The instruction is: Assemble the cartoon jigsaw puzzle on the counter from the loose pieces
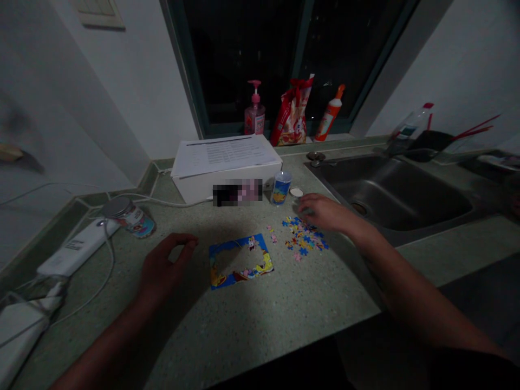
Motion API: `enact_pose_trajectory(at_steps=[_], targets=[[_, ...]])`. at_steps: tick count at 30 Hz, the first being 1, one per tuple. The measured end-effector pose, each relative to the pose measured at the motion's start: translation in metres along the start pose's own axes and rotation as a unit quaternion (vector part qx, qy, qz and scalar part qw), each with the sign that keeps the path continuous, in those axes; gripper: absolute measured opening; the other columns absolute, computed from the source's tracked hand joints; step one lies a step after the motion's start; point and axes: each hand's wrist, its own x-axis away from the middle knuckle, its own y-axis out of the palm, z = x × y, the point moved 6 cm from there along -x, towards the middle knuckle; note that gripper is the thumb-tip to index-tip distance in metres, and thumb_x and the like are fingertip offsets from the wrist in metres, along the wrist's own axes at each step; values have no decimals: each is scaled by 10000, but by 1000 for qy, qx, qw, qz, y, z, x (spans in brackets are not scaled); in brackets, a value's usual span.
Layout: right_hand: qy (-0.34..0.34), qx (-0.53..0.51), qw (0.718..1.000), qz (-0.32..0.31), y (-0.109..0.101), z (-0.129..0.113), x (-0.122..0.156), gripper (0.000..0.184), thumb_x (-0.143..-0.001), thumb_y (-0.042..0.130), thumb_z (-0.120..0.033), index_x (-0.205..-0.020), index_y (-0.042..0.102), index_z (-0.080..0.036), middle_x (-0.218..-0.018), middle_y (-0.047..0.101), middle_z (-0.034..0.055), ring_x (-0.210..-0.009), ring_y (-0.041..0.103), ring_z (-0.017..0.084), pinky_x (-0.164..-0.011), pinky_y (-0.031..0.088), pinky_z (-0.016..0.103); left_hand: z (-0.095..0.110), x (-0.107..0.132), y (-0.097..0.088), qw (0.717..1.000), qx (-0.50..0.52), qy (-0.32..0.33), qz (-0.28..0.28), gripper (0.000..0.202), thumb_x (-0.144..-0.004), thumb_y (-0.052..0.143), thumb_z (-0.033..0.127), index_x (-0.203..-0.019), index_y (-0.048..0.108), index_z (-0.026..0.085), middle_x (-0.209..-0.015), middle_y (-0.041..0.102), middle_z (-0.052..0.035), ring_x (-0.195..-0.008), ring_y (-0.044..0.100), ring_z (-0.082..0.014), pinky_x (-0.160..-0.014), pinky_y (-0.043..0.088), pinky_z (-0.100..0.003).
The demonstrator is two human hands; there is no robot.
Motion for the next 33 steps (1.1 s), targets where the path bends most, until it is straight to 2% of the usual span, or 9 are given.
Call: enact_pose_trajectory(at_steps=[3, 7, 12, 19, 27, 33], targets=[[4, -7, 1000, 4, 4, -3, 2, 205, -866, 735, -176, -1037, 820, -251, -1218, 807, 100, -1229, 729, 311, -1106, 566, 466, -3, 1, 0, 1000, 2, -12, 3, 306, -884, 602, 541, -911, 752, 275, -940, 834, -25, -930, 796, -284, -806, 624, -384], [5, -36, 999, 33, 8, -3, 12, 197, -858, 724, -146, -1006, 812, -243, -1356, 759, 121, -1344, 669, 330, -1142, 540, 525, -3, 0, 0, 1000, 2, -9, 5, 296, -886, 610, 534, -903, 755, 277, -943, 833, -32, -937, 794, -288, -851, 629, -410], [-19, -69, 997, 17, 12, -4, 22, 130, -928, 696, -193, -957, 809, -251, -1275, 773, 119, -1339, 668, 316, -1124, 553, 535, -1, -1, -1, 1000, 7, 6, 10, 275, -885, 611, 520, -891, 755, 285, -933, 837, -31, -923, 790, -284, -881, 628, -416], [-24, -69, 997, 16, 13, -11, 24, 84, -914, 742, -234, -957, 808, -263, -1346, 745, 107, -1355, 659, 307, -1134, 552, 537, -4, -1, -1, 1000, 4, -4, 15, 295, -876, 604, 543, -894, 751, 288, -940, 831, -23, -946, 793, -296, -903, 628, -445], [26, -14, 999, 46, 8, 9, 27, 163, -936, 647, -177, -925, 799, -234, -1304, 768, 149, -1265, 712, 346, -1105, 579, 550, -3, -1, -1, 1000, -5, -20, 3, 321, -879, 589, 550, -912, 755, 278, -977, 838, -29, -973, 798, -304, -908, 626, -445], [22, -1, 999, 43, 15, 8, 25, 179, -965, 681, -266, -1084, 808, -225, -1304, 769, 152, -1255, 721, 341, -1105, 584, 536, 0, -1, -2, 1000, -4, -8, 1, 305, -880, 589, 534, -893, 753, 277, -935, 831, -25, -944, 799, -294, -914, 625, -436]])
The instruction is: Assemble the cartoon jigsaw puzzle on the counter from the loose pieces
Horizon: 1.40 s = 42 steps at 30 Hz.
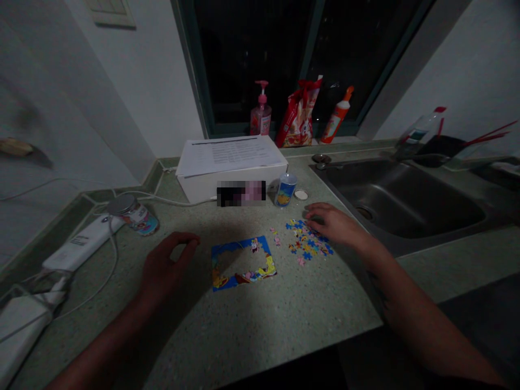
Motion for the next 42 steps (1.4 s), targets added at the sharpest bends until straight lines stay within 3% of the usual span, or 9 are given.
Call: enact_pose_trajectory(at_steps=[10, 20, 24, 30, 42], targets=[[23, -8, 999, -22, 1, -14, -5, 138, -950, 704, -201, -1036, 808, -233, -1277, 775, 135, -1249, 718, 336, -1124, 572, 515, -3, -1, 1, 1000, 5, -4, 2, 316, -880, 589, 529, -902, 760, 264, -952, 831, -27, -951, 793, -287, -897, 623, -425], [4, 18, 1000, -7, 8, -27, -11, 310, -971, 569, -84, -1141, 808, -185, -1372, 727, 179, -1310, 674, 343, -1146, 547, 521, -5, 0, 2, 1000, 0, -11, -1, 335, -886, 581, 542, -926, 762, 262, -972, 835, -30, -961, 792, -285, -826, 621, -389], [26, 31, 999, 32, 7, -22, -12, 256, -989, 586, -128, -1114, 800, -196, -1310, 751, 161, -1261, 693, 333, -1130, 553, 519, -4, 0, 1, 1000, 4, -5, 1, 325, -879, 591, 538, -916, 760, 263, -943, 833, -26, -939, 793, -283, -871, 624, -402], [26, 17, 999, 21, 8, -22, -9, 130, -967, 684, -219, -1050, 780, -190, -1233, 761, 164, -1201, 709, 339, -1082, 572, 505, -5, 0, 1, 1000, 8, -6, 4, 316, -871, 597, 540, -896, 762, 272, -945, 835, -19, -946, 794, -276, -894, 620, -397], [17, -5, 1000, 11, 9, -23, -9, 162, -936, 740, -257, -1087, 784, -216, -1244, 764, 149, -1221, 708, 346, -1092, 573, 538, -3, 0, 1, 1000, 7, -1, 7, 291, -874, 607, 518, -902, 756, 269, -947, 834, -20, -940, 795, -273, -873, 625, -392]])
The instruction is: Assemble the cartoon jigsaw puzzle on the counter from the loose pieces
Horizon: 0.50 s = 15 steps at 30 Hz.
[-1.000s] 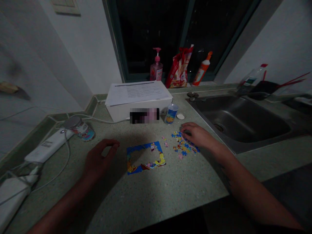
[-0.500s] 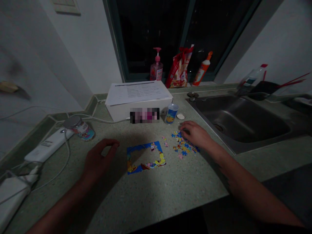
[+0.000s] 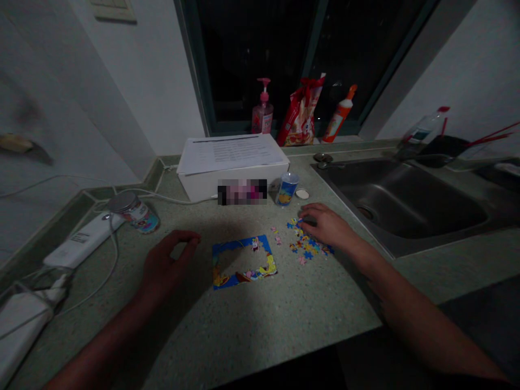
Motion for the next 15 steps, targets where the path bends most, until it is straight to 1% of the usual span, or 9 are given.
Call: enact_pose_trajectory(at_steps=[3, 6, 12, 15], targets=[[5, 13, 1000, -1, 1, 1, 0, 173, -956, 720, -261, -1105, 782, -200, -1254, 759, 161, -1222, 705, 352, -1094, 571, 537, 2, 0, 0, 1000, 0, -1, 1, 293, -874, 602, 516, -899, 757, 268, -946, 834, -21, -939, 795, -271, -887, 621, -394], [5, 20, 1000, 1, 2, 2, 0, 171, -977, 698, -260, -1111, 781, -193, -1261, 757, 162, -1225, 700, 350, -1097, 569, 533, 3, 1, 0, 1000, 2, -3, 6, 293, -875, 592, 511, -895, 756, 268, -935, 832, -19, -930, 793, -268, -851, 621, -381], [10, 12, 1000, 2, 1, 1, -1, 171, -990, 669, -232, -1099, 800, -228, -1236, 771, 142, -1208, 708, 333, -1097, 571, 532, 3, 1, -1, 1000, 2, -9, 0, 311, -871, 591, 525, -903, 756, 263, -946, 830, -32, -939, 791, -283, -803, 621, -378], [10, 3, 1000, -1, -1, 1, -1, 201, -984, 661, -219, -1123, 805, -224, -1250, 773, 139, -1223, 706, 336, -1108, 564, 539, 3, 0, -1, 1000, 1, -6, -5, 319, -874, 597, 541, -907, 755, 265, -949, 832, -35, -939, 789, -285, -846, 622, -394]])
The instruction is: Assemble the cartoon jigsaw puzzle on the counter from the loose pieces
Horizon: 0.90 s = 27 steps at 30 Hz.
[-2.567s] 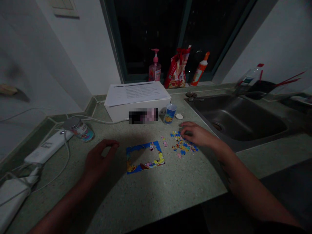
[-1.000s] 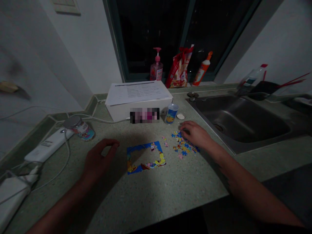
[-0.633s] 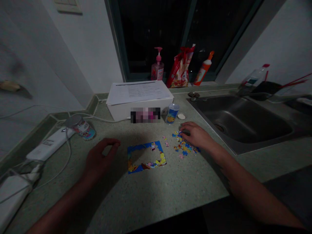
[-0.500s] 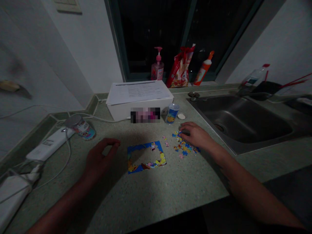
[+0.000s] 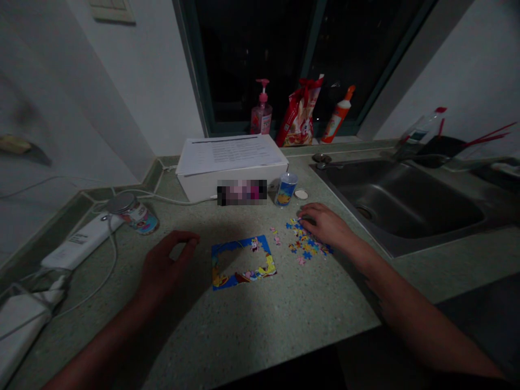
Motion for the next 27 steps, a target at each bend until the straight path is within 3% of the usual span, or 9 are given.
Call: enact_pose_trajectory(at_steps=[3, 16, 23, 27], targets=[[5, -11, 1000, -1, -2, 3, 1, 228, -955, 670, -184, -1128, 810, -233, -1265, 772, 136, -1237, 706, 336, -1116, 562, 538, 0, 0, 0, 1000, 3, 6, 2, 307, -882, 599, 533, -905, 756, 271, -944, 833, -27, -939, 789, -279, -916, 616, -410], [6, 3, 1000, 2, -3, 6, 2, 180, -949, 699, -258, -1095, 799, -226, -1255, 760, 157, -1239, 708, 353, -1121, 563, 546, -4, 0, 1, 1000, -13, -11, -1, 334, -879, 585, 540, -916, 766, 261, -968, 843, -40, -963, 798, -298, -836, 629, -407], [8, 9, 1000, -1, -2, 6, 2, 190, -972, 659, -246, -1091, 807, -233, -1247, 766, 157, -1224, 715, 356, -1112, 572, 554, 0, -1, 0, 1000, 1, 1, 5, 287, -873, 607, 516, -902, 757, 272, -950, 838, -29, -950, 795, -289, -916, 621, -430], [4, 3, 1000, 0, -3, 5, 1, 199, -972, 650, -239, -1089, 811, -241, -1227, 773, 155, -1216, 716, 357, -1108, 572, 567, 0, 0, 1, 1000, 6, 3, -2, 276, -877, 608, 509, -899, 754, 275, -949, 836, -25, -945, 793, -283, -891, 625, -410]])
